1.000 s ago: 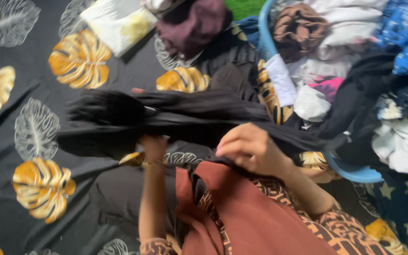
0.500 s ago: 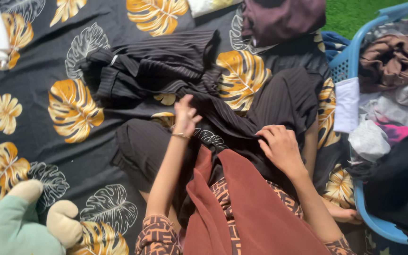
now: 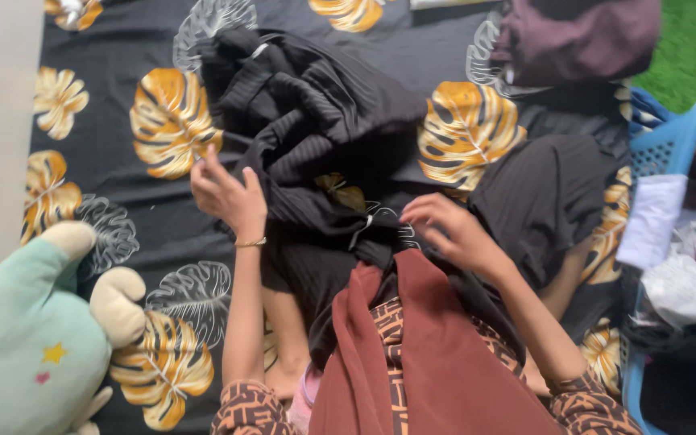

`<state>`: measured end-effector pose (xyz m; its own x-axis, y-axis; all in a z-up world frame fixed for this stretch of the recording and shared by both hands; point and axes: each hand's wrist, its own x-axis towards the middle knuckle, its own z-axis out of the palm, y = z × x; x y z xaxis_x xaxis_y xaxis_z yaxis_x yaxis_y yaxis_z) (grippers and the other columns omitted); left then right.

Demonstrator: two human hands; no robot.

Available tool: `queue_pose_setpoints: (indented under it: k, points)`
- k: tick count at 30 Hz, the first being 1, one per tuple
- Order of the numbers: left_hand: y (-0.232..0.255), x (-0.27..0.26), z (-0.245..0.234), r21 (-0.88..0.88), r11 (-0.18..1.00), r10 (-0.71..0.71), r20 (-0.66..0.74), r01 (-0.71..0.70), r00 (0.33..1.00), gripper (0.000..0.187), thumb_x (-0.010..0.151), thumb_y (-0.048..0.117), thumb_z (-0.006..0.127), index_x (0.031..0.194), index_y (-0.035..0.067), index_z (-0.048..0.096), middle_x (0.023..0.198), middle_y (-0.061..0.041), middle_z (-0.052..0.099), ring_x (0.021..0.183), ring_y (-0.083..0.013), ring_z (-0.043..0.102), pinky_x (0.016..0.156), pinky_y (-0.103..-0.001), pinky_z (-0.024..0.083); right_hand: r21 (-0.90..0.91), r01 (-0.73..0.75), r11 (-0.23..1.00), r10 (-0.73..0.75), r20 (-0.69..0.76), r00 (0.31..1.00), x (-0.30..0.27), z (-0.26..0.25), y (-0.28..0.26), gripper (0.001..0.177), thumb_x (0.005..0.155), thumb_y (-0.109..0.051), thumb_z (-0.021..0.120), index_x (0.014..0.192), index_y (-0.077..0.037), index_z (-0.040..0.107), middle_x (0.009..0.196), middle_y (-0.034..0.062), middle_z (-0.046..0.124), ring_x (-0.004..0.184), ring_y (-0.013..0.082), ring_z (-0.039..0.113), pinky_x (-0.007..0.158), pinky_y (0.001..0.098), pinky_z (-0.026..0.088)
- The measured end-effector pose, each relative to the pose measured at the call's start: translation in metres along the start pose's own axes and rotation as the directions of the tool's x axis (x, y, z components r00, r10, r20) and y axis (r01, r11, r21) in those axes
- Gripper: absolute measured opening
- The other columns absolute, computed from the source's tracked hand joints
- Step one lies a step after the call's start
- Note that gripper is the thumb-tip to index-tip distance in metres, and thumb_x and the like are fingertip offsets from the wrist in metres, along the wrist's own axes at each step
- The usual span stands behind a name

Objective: The person folds a light-colored patterned shirt and a dark striped shirt on a bed, smoothing and aligning each piece before folding it into a compact rectangle. The folded shirts are placed on a growing pile to the side.

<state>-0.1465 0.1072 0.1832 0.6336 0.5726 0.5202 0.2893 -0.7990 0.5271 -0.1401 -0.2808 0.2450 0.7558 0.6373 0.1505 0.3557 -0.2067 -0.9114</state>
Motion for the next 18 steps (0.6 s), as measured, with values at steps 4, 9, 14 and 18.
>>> queue_pose_setpoints:
  k: [4, 9, 14, 18]
  points:
    - [0.035, -0.008, -0.016, 0.085, 0.922, 0.358, 0.18, -0.377, 0.916, 0.045, 0.087, 0.017, 0.068, 0.132, 0.015, 0.063, 0.135, -0.012, 0.057, 0.135, -0.031, 0.047, 0.114, -0.054, 0.026, -0.167, -0.11, 0.98, 0.084, -0.152, 0.985, 0.036, 0.002, 0.036, 0.03, 0.096, -0.004, 0.065, 0.125, -0.01, 0.062, 0.131, 0.0083, 0.061, 0.109, 0.0211, 0.067, 0.088, 0.0349, 0.054]
    - [0.07, -0.048, 0.053, -0.116, 0.802, 0.551, 0.523, -0.586, 0.65, 0.049, 0.09, 0.037, 0.071, 0.131, 0.01, 0.064, 0.133, -0.009, 0.057, 0.133, -0.0276, 0.049, 0.121, -0.052, 0.026, -0.45, -0.148, 0.88, 0.059, -0.206, 0.977, 0.087, 0.006, 0.064, 0.036, 0.094, -0.013, 0.073, 0.129, -0.016, 0.064, 0.136, 0.0053, 0.059, 0.098, 0.0213, 0.069, 0.082, 0.0376, 0.055]
    - [0.06, -0.066, 0.116, 0.154, 0.728, 0.415, 0.676, -0.668, 0.609, 0.053, 0.082, 0.022, 0.074, 0.131, 0.01, 0.057, 0.131, -0.013, 0.057, 0.123, -0.0301, 0.053, 0.117, -0.05, 0.033, -0.811, 0.053, 0.583, -0.366, -0.205, 0.908, 0.141, 0.017, 0.117, 0.076, 0.061, -0.035, 0.085, 0.13, -0.014, 0.063, 0.13, 0.014, 0.057, 0.098, 0.034, 0.068, 0.073, 0.0461, 0.054]
    - [0.051, -0.074, 0.122, 0.146, 0.761, 0.443, 0.594, -0.632, 0.672, 0.058, 0.078, 0.011, 0.072, 0.134, 0.014, 0.057, 0.112, -0.008, 0.058, 0.109, -0.0254, 0.056, 0.114, -0.057, 0.034, -0.189, -0.216, 0.958, 0.17, -0.232, 0.958, 0.186, 0.0, 0.188, 0.053, 0.081, -0.034, 0.07, 0.129, -0.013, 0.062, 0.113, 0.0086, 0.067, 0.096, 0.0295, 0.069, 0.075, 0.0453, 0.057]
